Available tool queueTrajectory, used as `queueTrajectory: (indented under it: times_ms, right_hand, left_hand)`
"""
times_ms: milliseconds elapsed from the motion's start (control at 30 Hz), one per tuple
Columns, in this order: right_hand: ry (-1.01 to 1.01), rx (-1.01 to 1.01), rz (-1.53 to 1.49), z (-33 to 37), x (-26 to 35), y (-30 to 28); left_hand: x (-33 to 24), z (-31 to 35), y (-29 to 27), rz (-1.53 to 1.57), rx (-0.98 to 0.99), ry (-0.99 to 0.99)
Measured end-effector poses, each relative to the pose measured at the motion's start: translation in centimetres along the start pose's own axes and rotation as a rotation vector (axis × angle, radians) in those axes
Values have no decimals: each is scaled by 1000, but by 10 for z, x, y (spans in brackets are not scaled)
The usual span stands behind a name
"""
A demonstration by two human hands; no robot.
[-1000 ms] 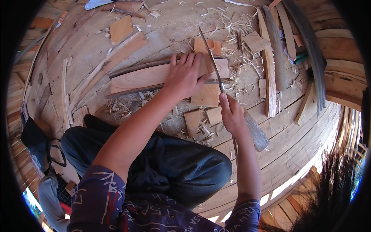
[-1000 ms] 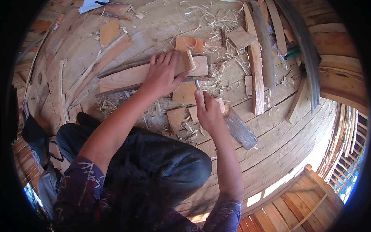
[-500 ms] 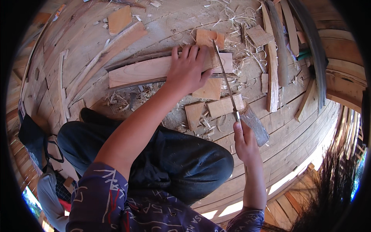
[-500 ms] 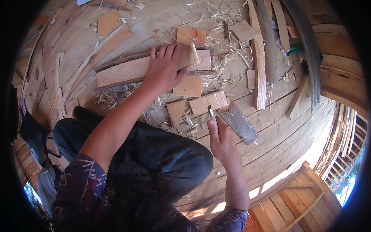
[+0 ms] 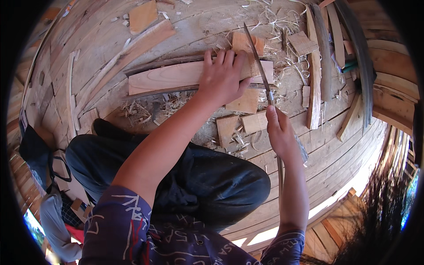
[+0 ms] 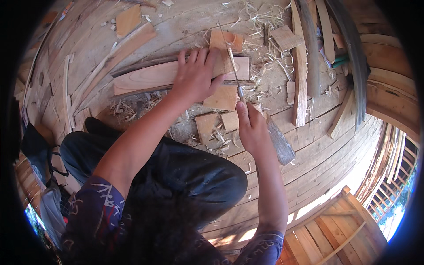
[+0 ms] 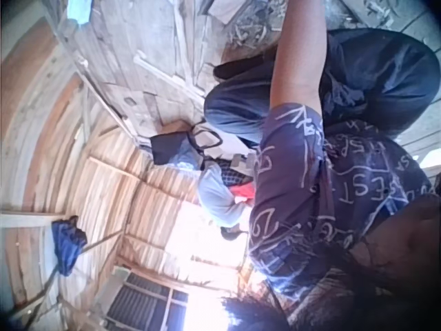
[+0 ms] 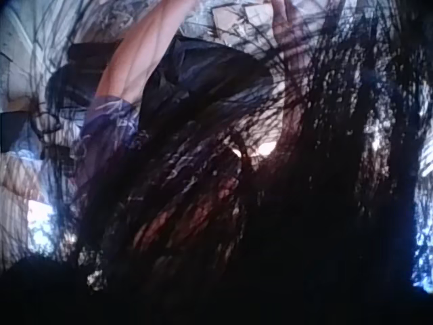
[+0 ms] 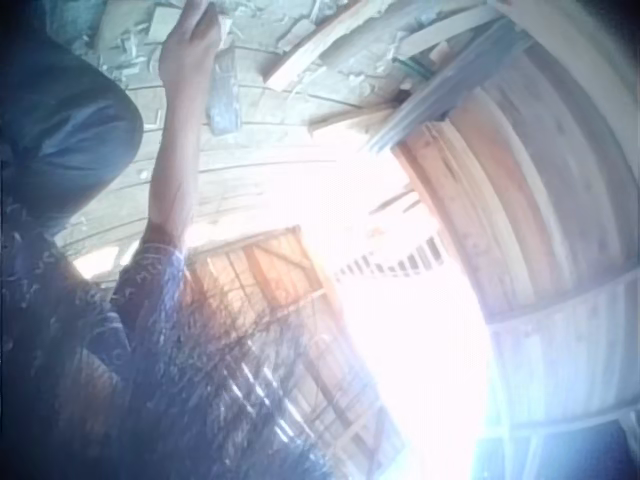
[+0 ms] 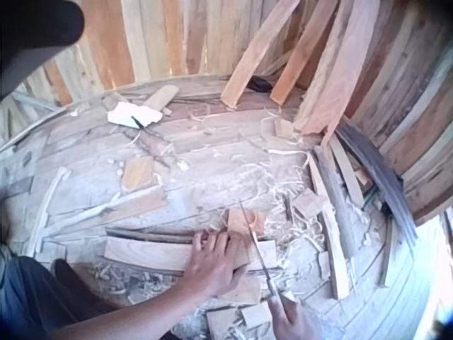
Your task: The person saws a small piece of wood with a hand saw while sitting on a wooden floor.
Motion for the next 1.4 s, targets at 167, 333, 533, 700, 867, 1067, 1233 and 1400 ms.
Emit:
queueTrajectory:
  times_ms: [167,333,533,700,867,1067,1233,1400]
  right_hand:
    - [6,26,-40,4,-11,0]
    - [8,-1,-22,6,-3,2]
    - [-48,-56,9,6,-11,6]
    - [20,-13,-52,23,-28,1]
    - [92,26,-11,25,-22,-3]
    - [30,-56,-18,-5,7,-3]
    - [87,10,-34,-8,3,-1]
    - [92,-4,-82,-2,0,4]
  left_hand:
    - [-5,3,1,-38,-37,13]
    - [-1,3,0,-18,-56,7]
    - [5,-3,3,25,-64,-30]
    - [2,1,-1,-27,-94,15]
    - [3,1,2,-30,-87,27]
    - [1,-1,2,-9,-100,42]
    - [0,2,-1,-40,-135,36]
    - [-1,2,0,-54,-153,35]
Point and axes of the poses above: each hand's wrist, its own z-axis away from the middle knuckle, its own y-axis out of the palm, x = y × z, the point moved 8 cm from there along -z, towards the middle knuckle, and after that the axes turned 9 degrees about y, right-handed, at the moved point
